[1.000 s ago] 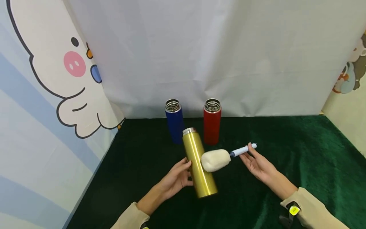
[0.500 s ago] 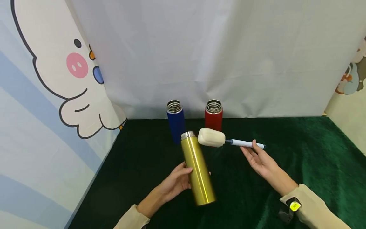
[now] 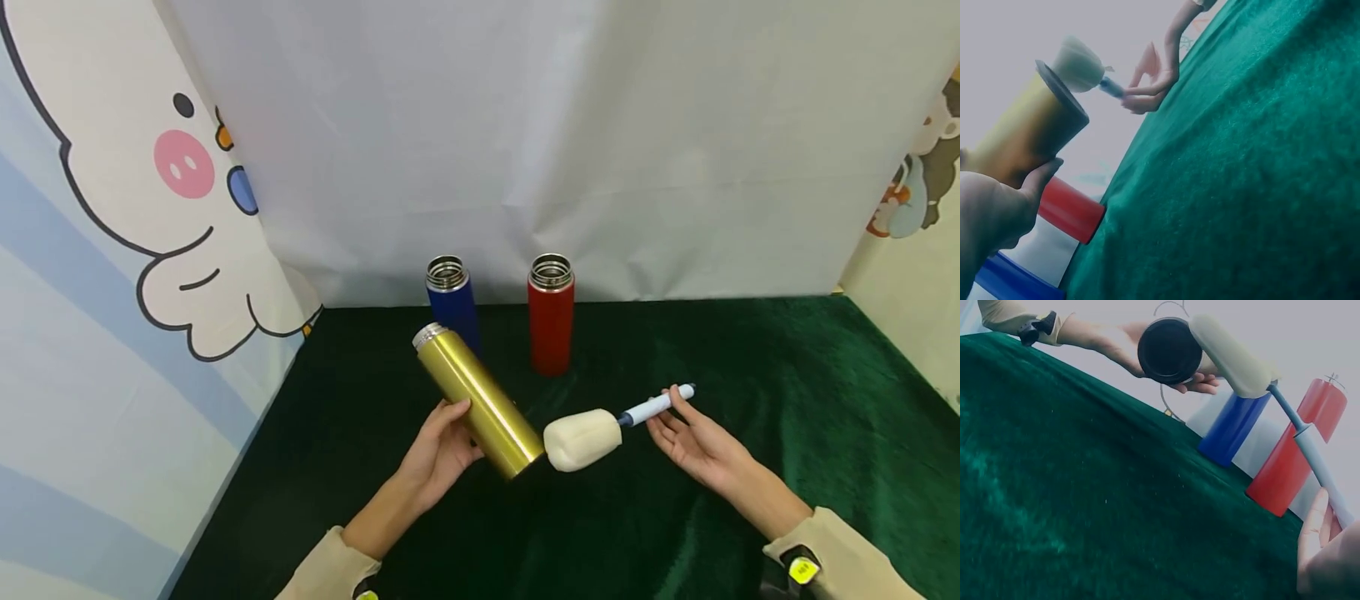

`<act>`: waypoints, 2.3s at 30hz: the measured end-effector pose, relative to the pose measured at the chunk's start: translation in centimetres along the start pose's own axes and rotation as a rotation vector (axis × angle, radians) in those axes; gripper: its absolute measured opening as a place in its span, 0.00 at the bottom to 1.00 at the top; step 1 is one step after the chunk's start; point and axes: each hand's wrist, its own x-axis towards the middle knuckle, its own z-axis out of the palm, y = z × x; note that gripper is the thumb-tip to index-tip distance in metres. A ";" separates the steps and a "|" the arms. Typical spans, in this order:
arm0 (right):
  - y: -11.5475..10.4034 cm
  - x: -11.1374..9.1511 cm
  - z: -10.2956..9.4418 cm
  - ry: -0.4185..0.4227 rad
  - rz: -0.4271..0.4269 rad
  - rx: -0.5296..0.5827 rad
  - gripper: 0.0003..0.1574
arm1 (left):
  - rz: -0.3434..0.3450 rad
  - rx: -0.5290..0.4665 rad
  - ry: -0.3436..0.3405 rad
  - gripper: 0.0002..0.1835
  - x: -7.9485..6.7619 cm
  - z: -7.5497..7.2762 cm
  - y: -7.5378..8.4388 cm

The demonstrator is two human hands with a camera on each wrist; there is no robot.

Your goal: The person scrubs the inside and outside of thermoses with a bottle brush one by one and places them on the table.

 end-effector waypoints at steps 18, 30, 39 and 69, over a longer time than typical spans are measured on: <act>1.3 1.0 1.6 -0.053 -0.195 -0.480 0.15 | 0.114 -0.046 0.065 0.21 1.0 1.0 -0.6; -1.2 0.4 1.0 -0.095 -0.298 -0.414 0.14 | 0.071 0.011 0.102 0.25 0.5 0.4 -0.6; 0.9 1.6 0.9 -0.059 -0.263 -0.497 0.12 | 0.087 0.008 0.051 0.26 0.6 1.1 -0.7; 2.8 1.7 0.6 -0.037 -0.169 -0.458 0.15 | 0.067 0.097 0.028 0.27 -0.9 -0.8 -0.2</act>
